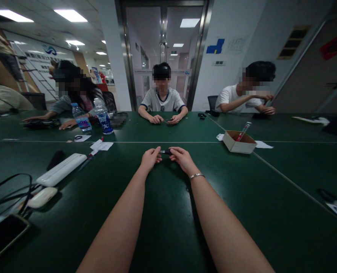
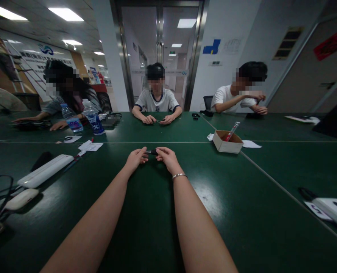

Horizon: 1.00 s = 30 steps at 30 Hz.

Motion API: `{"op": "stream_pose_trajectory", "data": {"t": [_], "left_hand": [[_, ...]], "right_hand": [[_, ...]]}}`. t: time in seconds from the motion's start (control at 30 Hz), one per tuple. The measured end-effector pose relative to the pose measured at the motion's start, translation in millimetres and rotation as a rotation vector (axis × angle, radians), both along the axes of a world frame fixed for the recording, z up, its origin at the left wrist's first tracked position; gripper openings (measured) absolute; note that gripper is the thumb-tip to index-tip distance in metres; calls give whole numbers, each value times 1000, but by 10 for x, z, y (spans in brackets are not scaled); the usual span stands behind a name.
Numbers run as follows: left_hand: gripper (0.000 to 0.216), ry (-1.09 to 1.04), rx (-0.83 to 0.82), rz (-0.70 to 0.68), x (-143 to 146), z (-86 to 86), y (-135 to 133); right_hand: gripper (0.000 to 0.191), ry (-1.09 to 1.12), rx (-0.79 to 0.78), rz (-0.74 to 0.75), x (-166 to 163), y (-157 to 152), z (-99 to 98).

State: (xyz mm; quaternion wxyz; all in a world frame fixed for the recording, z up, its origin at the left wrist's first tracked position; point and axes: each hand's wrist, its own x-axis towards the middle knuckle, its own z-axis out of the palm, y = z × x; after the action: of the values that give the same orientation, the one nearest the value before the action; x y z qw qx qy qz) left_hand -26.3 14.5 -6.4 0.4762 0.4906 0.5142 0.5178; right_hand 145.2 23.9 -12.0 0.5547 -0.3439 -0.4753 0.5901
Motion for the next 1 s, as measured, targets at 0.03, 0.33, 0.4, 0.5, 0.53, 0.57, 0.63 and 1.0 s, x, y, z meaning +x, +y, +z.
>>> {"op": "stream_pose_trajectory", "data": {"t": [0.03,0.33,0.4,0.5,0.53,0.57,0.63,1.0], "left_hand": [[41,38,2,-6,3,4,-7],[38,-14,113,-46,-7,29,-45],[36,50,67,-40,3,9,-36],[35,125,133,-73,12,-8,-34],[35,113,169,-75,13,-9,-34],[39,88,184,-69,13,-9,-33],[43,48,140,-40,14,-7,-28],[37,44,91,-47,23,19,-33]], "right_hand": [[40,-4,1,2,1,1,0],[41,-8,2,2,5,-1,1],[42,-15,6,-3,3,-4,5],[42,-5,5,1,3,-7,10],[42,-2,3,4,4,-8,11],[42,-1,0,8,4,-8,12],[42,-5,-3,9,5,-9,13],[43,-24,4,-5,0,7,0]]}}
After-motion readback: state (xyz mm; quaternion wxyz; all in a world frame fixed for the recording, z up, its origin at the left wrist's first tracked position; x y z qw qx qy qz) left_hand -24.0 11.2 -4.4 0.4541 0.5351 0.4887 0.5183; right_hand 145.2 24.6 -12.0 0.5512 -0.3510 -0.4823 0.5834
